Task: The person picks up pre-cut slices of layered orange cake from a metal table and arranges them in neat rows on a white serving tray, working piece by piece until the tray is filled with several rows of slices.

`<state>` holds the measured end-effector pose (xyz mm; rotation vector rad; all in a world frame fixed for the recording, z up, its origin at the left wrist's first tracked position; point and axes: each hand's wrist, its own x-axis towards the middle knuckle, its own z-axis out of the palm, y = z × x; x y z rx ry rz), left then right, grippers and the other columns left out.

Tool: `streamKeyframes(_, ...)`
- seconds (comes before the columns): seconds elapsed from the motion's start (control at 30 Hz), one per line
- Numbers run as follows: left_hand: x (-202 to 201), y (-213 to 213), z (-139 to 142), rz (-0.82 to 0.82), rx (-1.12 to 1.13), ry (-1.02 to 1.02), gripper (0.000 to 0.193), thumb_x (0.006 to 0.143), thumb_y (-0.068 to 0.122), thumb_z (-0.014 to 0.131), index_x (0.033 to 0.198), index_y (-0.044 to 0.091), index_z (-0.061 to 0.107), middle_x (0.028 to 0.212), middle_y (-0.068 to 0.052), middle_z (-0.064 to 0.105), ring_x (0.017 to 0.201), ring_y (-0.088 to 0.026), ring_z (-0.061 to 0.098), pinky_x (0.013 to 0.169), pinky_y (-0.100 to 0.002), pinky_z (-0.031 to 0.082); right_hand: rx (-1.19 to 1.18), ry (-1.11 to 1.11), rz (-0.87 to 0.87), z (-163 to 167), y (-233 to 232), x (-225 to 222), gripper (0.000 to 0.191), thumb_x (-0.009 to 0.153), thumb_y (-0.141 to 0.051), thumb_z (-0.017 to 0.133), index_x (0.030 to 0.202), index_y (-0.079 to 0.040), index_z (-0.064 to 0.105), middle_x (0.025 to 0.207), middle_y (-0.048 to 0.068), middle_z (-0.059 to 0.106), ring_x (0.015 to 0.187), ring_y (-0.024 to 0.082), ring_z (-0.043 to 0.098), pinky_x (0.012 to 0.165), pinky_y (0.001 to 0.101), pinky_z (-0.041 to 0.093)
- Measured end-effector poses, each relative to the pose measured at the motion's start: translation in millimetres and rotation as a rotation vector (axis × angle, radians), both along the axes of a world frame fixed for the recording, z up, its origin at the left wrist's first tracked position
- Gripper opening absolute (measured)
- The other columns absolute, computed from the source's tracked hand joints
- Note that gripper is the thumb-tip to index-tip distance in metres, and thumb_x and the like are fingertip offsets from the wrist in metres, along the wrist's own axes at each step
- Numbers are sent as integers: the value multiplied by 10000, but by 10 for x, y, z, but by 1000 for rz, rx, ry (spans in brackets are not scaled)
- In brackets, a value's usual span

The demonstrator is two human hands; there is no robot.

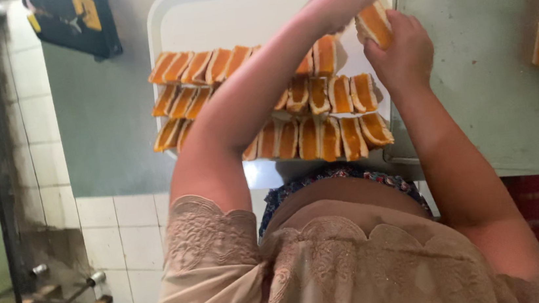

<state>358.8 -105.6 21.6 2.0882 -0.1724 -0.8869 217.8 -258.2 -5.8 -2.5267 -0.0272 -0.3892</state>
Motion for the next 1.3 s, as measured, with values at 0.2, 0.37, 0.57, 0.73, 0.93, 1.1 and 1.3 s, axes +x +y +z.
streamKeyframes(0.2, -71, -165, -53, -125, 109, 19, 557, 894, 539, 623, 815, 2, 746, 647, -94, 735, 566, -201, 733, 526, -352, 613, 37, 259, -42, 289, 66, 14, 406, 879, -313, 782, 1155, -26, 704, 963, 216, 725, 879, 431, 680, 767, 526, 533)
streamKeyframes(0.37, -68, -168, -73, -128, 150, -121, 535, 874, 517, 627, 869, -8, 727, 766, -140, 750, 675, -257, 749, 630, -412, 600, -103, 530, -9, 572, 155, 88, 355, 848, -355, 772, 965, -22, 729, 852, 220, 707, 791, 423, 685, 755, 521, 539)
streamKeyframes(0.57, -31, -129, -235, -225, 165, -330, 501, 847, 504, 646, 936, 27, 771, 905, -170, 750, 854, -308, 727, 818, -416, 554, 38, 657, 10, 603, 258, 26, 423, 843, -386, 770, 1044, -14, 747, 905, 220, 723, 807, 340, 702, 762, 460, 548)
streamKeyframes(0.73, -60, 29, -386, -212, 71, -287, 451, 855, 485, 653, 974, 67, 773, 935, -131, 775, 892, -285, 737, 835, -404, 553, 615, 816, -37, 433, -70, 34, 416, 958, -342, 582, 1187, -21, 715, 1055, 117, 751, 881, 201, 702, 794, 353, 542)
streamKeyframes(0.93, -95, 77, -481, -256, 76, -305, 437, 899, 482, 634, 992, 80, 777, 953, -141, 761, 908, -303, 722, 864, -406, 541, 722, 804, 17, 137, 5, -14, 493, 1047, -422, 491, 1242, -21, 703, 1069, 97, 722, 921, 177, 645, 863, 320, 526)
streamKeyframes(1.1, -77, 126, -414, -303, 64, -300, 415, 936, 429, 622, 1044, 52, 757, 1011, -164, 761, 951, -325, 720, 889, -424, 535, 715, 780, 18, 125, -46, -16, 531, 1062, -466, 492, 1208, -7, 714, 1019, 96, 717, 880, 168, 632, 834, 348, 510)
streamKeyframes(1.3, -385, -198, 26, -258, -116, -381, 425, 952, 358, 645, 1259, 69, 699, 1195, -126, 751, 1119, -234, 711, 992, -355, 517, 587, 425, 13, 220, -598, -511, 346, 1032, -305, 632, 1269, -74, 731, 968, 73, 745, 825, 115, 655, 771, 321, 548)
